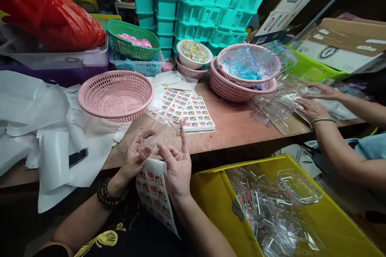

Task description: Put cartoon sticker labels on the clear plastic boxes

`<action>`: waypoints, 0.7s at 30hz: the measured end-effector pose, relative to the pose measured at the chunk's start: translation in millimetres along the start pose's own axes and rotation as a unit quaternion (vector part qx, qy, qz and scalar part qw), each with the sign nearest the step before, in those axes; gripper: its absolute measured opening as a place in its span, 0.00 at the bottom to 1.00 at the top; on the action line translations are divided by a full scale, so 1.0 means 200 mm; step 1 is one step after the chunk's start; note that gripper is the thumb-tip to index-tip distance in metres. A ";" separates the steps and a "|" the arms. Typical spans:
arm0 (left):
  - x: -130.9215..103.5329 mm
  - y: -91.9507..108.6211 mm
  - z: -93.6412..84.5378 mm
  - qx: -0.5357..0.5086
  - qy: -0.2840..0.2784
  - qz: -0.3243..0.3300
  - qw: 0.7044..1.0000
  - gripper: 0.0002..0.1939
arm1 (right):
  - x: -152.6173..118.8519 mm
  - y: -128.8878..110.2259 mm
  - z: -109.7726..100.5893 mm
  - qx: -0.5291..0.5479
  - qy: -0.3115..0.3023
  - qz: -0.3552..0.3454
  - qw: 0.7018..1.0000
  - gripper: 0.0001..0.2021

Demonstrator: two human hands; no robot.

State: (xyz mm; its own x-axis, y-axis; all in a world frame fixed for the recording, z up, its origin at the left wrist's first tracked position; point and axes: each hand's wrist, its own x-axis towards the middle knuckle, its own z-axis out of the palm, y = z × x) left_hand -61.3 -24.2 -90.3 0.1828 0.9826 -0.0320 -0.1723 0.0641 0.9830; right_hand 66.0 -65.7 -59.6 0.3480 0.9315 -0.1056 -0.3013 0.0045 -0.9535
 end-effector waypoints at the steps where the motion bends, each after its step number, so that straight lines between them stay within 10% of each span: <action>1: 0.00 0.02 -0.01 -0.014 0.004 0.011 1.000 0.46 | 0.00 -0.01 -0.02 -0.027 0.020 -0.055 0.998 0.35; 6: 0.00 0.11 -0.10 -0.055 -0.072 -0.021 0.996 0.41 | 0.01 -0.21 -0.17 -0.157 0.090 -0.314 0.932 0.05; 13: -0.01 0.07 -0.13 -0.068 -0.132 -0.101 0.984 0.41 | 0.06 -0.42 -0.17 -0.246 -0.249 -0.020 0.937 0.16; 21: 0.01 0.07 -0.13 -0.108 -0.127 -0.110 0.980 0.38 | 0.16 -0.37 -0.11 -0.243 -0.253 0.045 0.936 0.18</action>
State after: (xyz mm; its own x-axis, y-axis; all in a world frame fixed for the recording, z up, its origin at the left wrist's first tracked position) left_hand -88.3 -17.0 -81.3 0.4683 0.8677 -0.1668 -0.2977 0.3327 0.8948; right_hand 119.7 -44.1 1.2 -0.1600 0.9739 -0.1611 0.1728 -0.1330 -0.9759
